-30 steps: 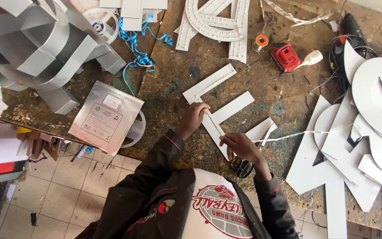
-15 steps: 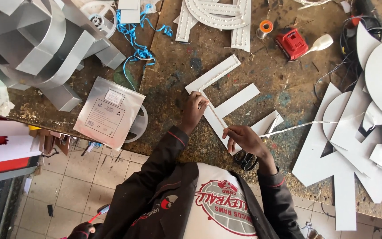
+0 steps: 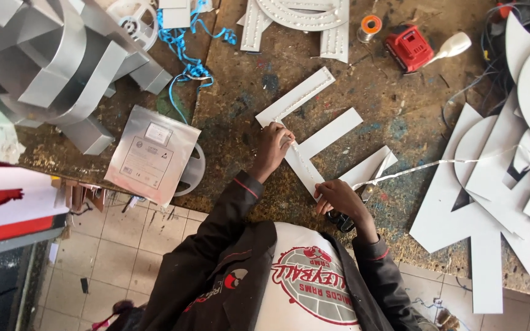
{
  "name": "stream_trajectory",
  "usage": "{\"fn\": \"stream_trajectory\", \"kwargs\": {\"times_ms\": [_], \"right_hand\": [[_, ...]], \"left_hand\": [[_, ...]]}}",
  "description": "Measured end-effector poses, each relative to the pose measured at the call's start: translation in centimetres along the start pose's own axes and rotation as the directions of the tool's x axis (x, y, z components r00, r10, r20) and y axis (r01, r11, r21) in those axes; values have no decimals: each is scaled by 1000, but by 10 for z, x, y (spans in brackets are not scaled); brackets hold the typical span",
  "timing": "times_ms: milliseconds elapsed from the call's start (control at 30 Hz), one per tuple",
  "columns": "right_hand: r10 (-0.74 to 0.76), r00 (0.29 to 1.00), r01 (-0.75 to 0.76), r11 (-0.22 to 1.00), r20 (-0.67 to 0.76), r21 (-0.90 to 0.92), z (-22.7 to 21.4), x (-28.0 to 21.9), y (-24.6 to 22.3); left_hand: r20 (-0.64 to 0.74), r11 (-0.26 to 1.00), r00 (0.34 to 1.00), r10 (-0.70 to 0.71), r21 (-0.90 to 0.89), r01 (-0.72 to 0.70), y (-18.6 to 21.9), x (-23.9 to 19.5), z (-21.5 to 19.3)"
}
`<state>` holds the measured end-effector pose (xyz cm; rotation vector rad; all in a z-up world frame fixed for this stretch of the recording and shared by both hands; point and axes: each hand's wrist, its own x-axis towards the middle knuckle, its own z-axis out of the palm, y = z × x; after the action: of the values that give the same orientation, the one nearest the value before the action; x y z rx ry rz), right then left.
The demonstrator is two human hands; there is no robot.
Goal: Applying adhesive LED strips to a plastic letter 'M' for sign fabrication
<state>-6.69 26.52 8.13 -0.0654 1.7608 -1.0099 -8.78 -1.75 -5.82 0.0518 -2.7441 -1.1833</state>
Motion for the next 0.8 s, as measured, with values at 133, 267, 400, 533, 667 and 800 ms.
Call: {"fn": "stream_trajectory", "kwargs": {"times_ms": [133, 267, 400, 533, 667, 800], "right_hand": [[18, 1000, -18, 1000, -11, 13, 0, -1, -3], [-6, 1000, 7, 999, 24, -43, 2, -2, -5], [-20, 1000, 20, 998, 8, -57, 3, -7, -6], [-7, 1000, 7, 1000, -7, -24, 3, -8, -4], [9, 1000, -9, 1000, -3, -26, 2, -17, -17], [-8, 1000, 7, 999, -23, -46, -8, -32, -31]], "left_hand": [[6, 999, 999, 48, -17, -48, -9, 1, 2], [42, 998, 997, 59, -18, -58, -1, -1, -7], [88, 995, 992, 92, -47, -88, 35, -10, -34], [219, 977, 962, 162, 104, -188, 38, -3, -29], [347, 993, 931, 109, 7, -119, 24, 4, -3], [432, 988, 893, 130, 23, -156, 11, 13, 6]]}}
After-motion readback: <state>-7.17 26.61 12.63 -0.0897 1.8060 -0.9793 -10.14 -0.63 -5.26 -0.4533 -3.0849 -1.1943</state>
